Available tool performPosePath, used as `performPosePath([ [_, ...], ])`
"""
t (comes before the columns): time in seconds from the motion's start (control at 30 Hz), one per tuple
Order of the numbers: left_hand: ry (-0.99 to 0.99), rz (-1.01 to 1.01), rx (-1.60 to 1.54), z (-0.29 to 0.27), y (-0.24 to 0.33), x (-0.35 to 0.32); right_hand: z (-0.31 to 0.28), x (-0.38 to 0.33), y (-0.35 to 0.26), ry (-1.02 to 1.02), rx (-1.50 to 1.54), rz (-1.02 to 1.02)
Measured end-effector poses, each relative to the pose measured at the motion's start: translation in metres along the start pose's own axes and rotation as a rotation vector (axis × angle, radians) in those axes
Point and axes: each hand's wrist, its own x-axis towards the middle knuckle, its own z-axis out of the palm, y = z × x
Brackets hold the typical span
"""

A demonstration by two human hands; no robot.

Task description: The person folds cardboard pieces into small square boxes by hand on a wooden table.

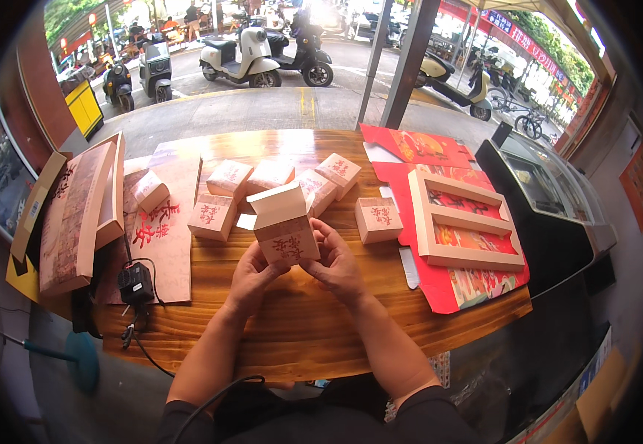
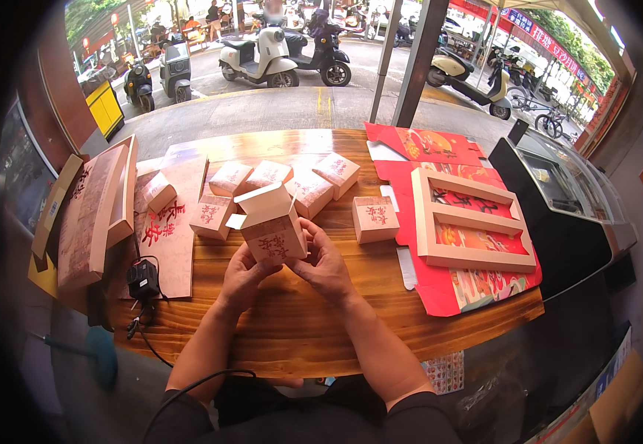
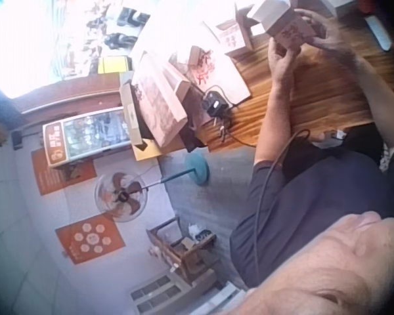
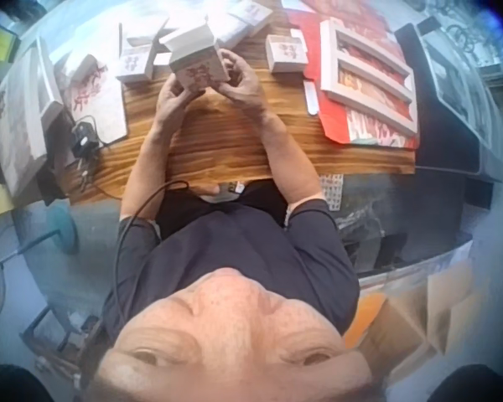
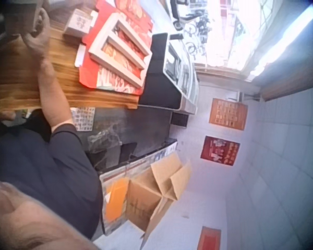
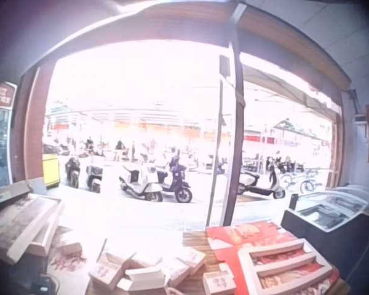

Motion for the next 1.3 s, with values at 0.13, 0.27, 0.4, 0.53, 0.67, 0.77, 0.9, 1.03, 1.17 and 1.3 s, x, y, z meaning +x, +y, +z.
performPosePath([
  [0.13, -0.002, -0.033, -0.009, 0.0, 0.003, -0.002, 0.005, 0.001, -0.002, -0.004, 0.024, -0.026],
  [0.27, -0.029, -0.004, -0.045, 0.0, 0.001, -0.002, 0.008, -0.001, -0.004, 0.025, 0.03, -0.043],
  [0.4, -0.022, 0.059, -0.024, -0.005, -0.007, -0.001, 0.01, 0.001, -0.002, 0.034, 0.009, -0.026],
  [0.53, -0.002, 0.025, -0.044, -0.002, -0.006, -0.002, 0.007, 0.002, 0.003, 0.055, -0.038, -0.037],
  [0.67, 0.012, 0.112, -0.017, -0.003, -0.01, 0.0, 0.007, 0.0, 0.004, 0.077, -0.069, -0.024],
  [0.77, 0.005, 0.159, -0.061, -0.002, -0.01, -0.001, 0.007, -0.002, 0.004, 0.075, -0.056, 0.053],
  [0.9, -0.04, 0.22, -0.072, -0.004, -0.011, -0.001, 0.001, -0.004, 0.004, 0.057, -0.061, 0.262],
  [1.03, -0.086, 0.224, -0.087, -0.008, -0.012, -0.003, 0.007, -0.003, 0.002, 0.008, 0.042, 0.263],
  [1.17, -0.088, 0.22, -0.131, 0.001, -0.009, -0.003, 0.008, -0.007, -0.01, 0.022, 0.051, 0.248],
  [1.3, -0.06, 0.19, -0.025, 0.002, 0.001, -0.001, -0.002, -0.002, 0.002, 0.008, 0.227, 0.184],
])
